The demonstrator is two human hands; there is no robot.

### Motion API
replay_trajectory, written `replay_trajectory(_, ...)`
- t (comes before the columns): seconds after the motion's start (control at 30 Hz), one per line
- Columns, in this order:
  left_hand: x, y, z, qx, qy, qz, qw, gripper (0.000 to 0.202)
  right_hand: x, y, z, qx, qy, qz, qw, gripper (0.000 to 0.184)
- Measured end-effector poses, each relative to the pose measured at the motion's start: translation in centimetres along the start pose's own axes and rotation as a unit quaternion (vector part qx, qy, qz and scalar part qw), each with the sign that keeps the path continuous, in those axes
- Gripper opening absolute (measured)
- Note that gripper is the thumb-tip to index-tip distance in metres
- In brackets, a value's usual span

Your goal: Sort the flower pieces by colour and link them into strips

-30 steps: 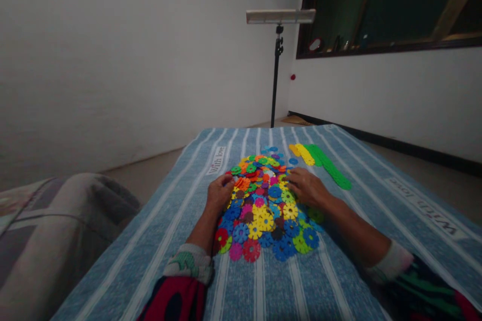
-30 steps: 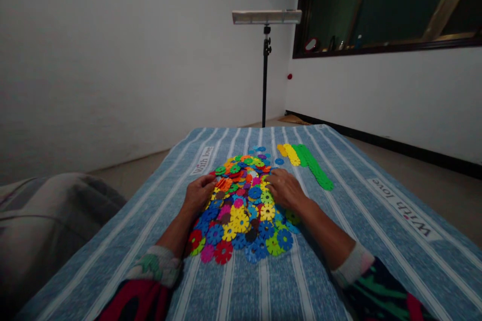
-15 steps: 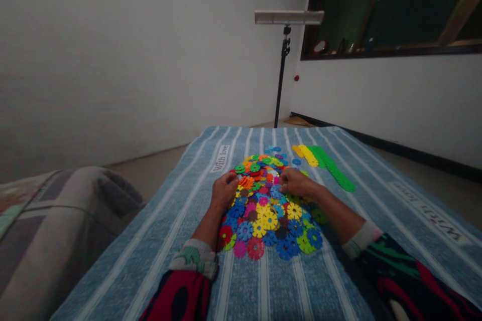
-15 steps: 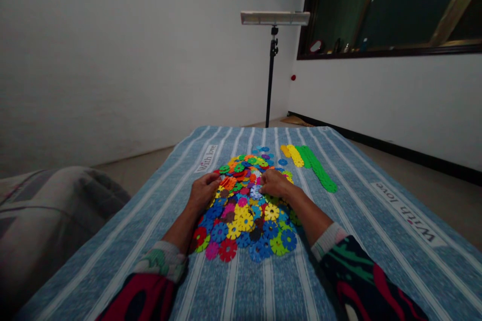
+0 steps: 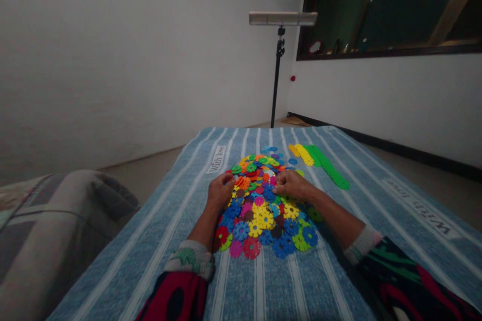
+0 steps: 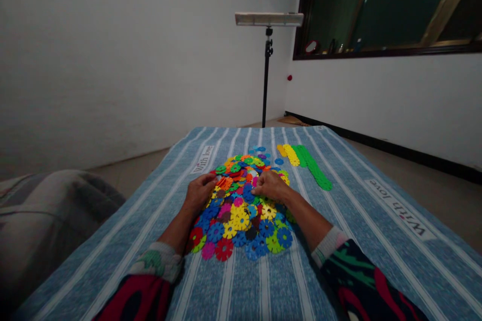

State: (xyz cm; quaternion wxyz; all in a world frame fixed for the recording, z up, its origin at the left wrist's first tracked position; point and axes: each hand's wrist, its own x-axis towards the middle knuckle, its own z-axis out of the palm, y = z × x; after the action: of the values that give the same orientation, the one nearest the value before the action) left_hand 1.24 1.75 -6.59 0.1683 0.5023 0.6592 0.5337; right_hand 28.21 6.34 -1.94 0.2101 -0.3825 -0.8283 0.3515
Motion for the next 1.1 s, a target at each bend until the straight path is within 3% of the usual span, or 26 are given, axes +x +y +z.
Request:
replay_trajectory(0.27, 0.0, 0.0, 0.1, 0.0, 0.002, -0.005, 1.0, 0.027, -1.2, -1.5, 0.9, 0.016, 0.01, -0.029, 0.999, 0.025)
replay_trajectory(0.53, 0.1, -0.2, 0.2, 0.004, 0.003, -0.003, 1.0, 0.028, -2.7, -3.5, 2.3, -0.037, 0.033, -0.02, 0.999, 0.015)
replay_trajectory(0.97, 0.0, 0.5, -0.1, 0.014, 0.001, -0.001, 1.0, 0.029, -3.5, -2.0, 1.4, 0.007, 0.126, -0.017, 0.992, 0.017)
replay_trajectory(1.1, 0.0, 0.9, -0.2, 0.02, -0.003, 0.001, 1.0, 0.031, -3.6, -0.9, 0.2, 0.043, 0.164, -0.027, 0.985, 0.015)
